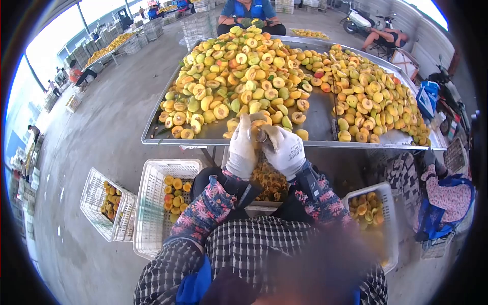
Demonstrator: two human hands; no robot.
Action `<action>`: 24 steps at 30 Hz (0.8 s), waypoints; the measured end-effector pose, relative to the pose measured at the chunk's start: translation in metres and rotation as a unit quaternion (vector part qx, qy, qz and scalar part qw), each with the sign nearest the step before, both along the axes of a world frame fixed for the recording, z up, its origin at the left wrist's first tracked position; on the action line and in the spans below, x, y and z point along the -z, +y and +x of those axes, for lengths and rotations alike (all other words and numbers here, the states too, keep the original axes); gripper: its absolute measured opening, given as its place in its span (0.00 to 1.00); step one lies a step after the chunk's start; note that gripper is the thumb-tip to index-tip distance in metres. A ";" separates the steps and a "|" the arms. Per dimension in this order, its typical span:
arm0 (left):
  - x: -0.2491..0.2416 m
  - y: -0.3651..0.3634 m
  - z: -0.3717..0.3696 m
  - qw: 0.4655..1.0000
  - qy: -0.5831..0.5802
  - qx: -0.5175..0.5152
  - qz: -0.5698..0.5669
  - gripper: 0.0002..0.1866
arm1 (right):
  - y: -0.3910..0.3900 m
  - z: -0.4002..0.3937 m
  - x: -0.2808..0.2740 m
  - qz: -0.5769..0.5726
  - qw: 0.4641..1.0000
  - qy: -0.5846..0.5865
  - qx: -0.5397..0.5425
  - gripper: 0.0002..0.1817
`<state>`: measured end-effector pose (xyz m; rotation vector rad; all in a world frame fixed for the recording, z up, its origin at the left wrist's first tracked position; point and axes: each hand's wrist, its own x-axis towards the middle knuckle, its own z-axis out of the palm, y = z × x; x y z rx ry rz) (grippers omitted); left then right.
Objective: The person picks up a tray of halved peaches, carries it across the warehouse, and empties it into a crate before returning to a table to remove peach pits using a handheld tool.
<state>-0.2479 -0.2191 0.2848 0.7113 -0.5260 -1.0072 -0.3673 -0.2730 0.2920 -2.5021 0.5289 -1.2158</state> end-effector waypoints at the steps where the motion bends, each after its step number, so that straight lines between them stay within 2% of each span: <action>1: 0.004 -0.001 0.000 1.000 0.011 0.001 0.021 0.27 | 0.001 -0.002 0.001 0.011 1.000 0.003 0.006 0.19; 2: 0.009 -0.002 0.000 0.999 0.022 0.002 0.043 0.27 | 0.002 -0.003 0.002 0.023 1.000 0.007 0.012 0.19; 3: 0.010 -0.002 -0.001 0.996 0.072 -0.009 0.056 0.27 | 0.003 -0.008 0.005 0.149 0.988 0.012 -0.049 0.16; 4: 0.010 -0.001 0.000 0.996 0.071 -0.016 0.047 0.27 | 0.003 -0.015 0.009 0.272 0.956 0.017 -0.110 0.15; 5: 0.009 0.001 0.001 0.996 0.071 -0.022 0.040 0.27 | 0.004 -0.020 0.016 0.391 0.904 0.023 -0.169 0.13; 7: 0.002 0.001 0.002 0.997 0.065 -0.039 0.036 0.27 | -0.003 -0.023 0.034 0.140 0.983 -0.032 -0.116 0.15; 10: 0.013 -0.003 0.001 0.999 0.006 -0.027 0.024 0.29 | -0.003 -0.027 0.042 -0.035 0.999 0.000 -0.041 0.17; 12: 0.016 -0.007 -0.004 0.997 -0.035 -0.058 0.036 0.29 | 0.006 -0.024 0.031 0.152 0.987 0.019 -0.042 0.17; 16: 0.030 -0.018 -0.005 0.992 -0.054 -0.094 0.064 0.29 | 0.003 -0.015 0.045 0.168 0.983 0.071 0.020 0.17; 22: 0.035 -0.018 -0.006 0.986 -0.098 -0.116 0.073 0.29 | 0.000 -0.009 0.058 0.234 0.965 0.120 -0.005 0.20; 24: 0.043 -0.022 -0.001 0.991 -0.043 -0.097 0.084 0.25 | -0.004 -0.011 0.063 0.206 0.967 0.151 -0.007 0.19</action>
